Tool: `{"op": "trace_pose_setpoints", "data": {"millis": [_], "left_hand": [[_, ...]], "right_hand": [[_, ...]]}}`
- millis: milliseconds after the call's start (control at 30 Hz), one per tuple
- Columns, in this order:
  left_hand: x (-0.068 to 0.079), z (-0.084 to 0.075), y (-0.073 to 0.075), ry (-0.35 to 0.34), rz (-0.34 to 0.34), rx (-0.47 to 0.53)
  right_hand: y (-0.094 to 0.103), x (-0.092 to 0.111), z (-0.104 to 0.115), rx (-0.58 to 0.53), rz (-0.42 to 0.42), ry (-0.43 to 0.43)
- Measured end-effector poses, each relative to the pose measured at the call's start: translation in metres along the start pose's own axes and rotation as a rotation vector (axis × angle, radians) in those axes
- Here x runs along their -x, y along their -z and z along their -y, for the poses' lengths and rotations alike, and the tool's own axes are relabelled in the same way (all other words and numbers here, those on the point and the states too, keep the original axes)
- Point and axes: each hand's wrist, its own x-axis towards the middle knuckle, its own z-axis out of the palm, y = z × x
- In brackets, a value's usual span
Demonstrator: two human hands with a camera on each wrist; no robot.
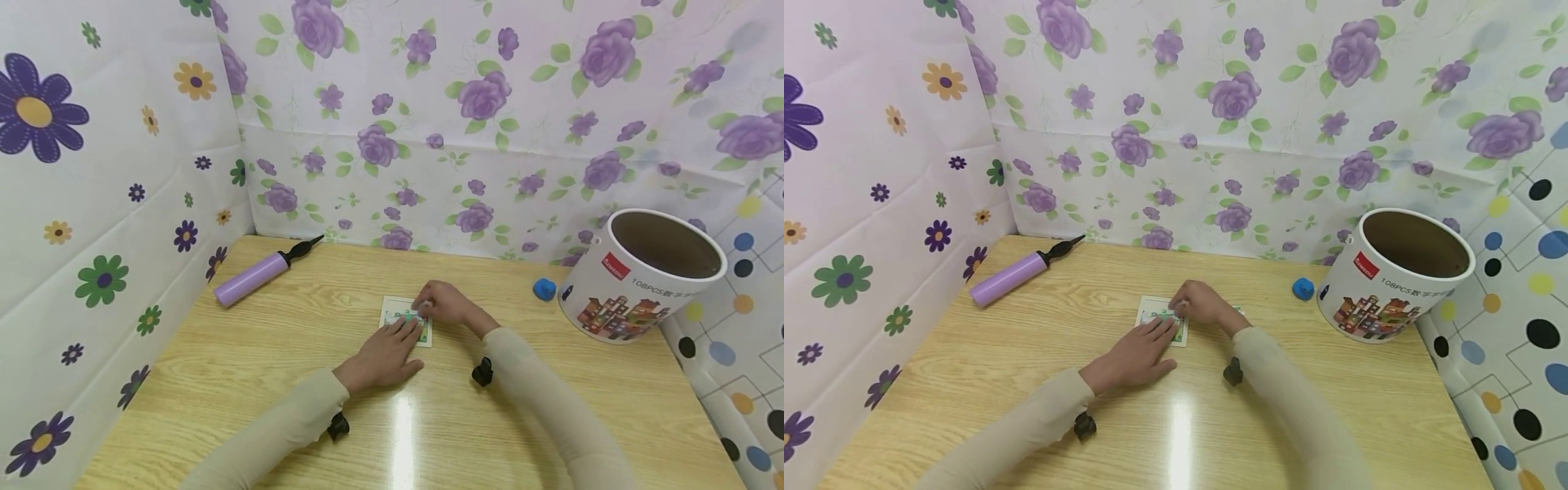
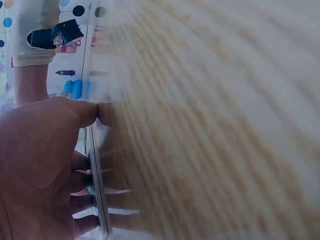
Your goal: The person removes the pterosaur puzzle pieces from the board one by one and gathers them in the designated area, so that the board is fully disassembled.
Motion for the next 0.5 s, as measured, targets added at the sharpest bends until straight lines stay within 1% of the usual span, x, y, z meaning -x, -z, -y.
{"op": "trace_pose_setpoints", "data": {"millis": [233, 500], "left_hand": [[-0.0009, 0.0001, -0.0010, 0.000, -0.001, -0.004], [-0.0012, -0.0005, 0.0011, 0.017, 0.022, -0.004]], "right_hand": [[-0.0002, 0.0015, 0.0033, 0.022, -0.002, 0.022], [0.0000, 0.0009, 0.0057, 0.027, -0.013, 0.064]]}}
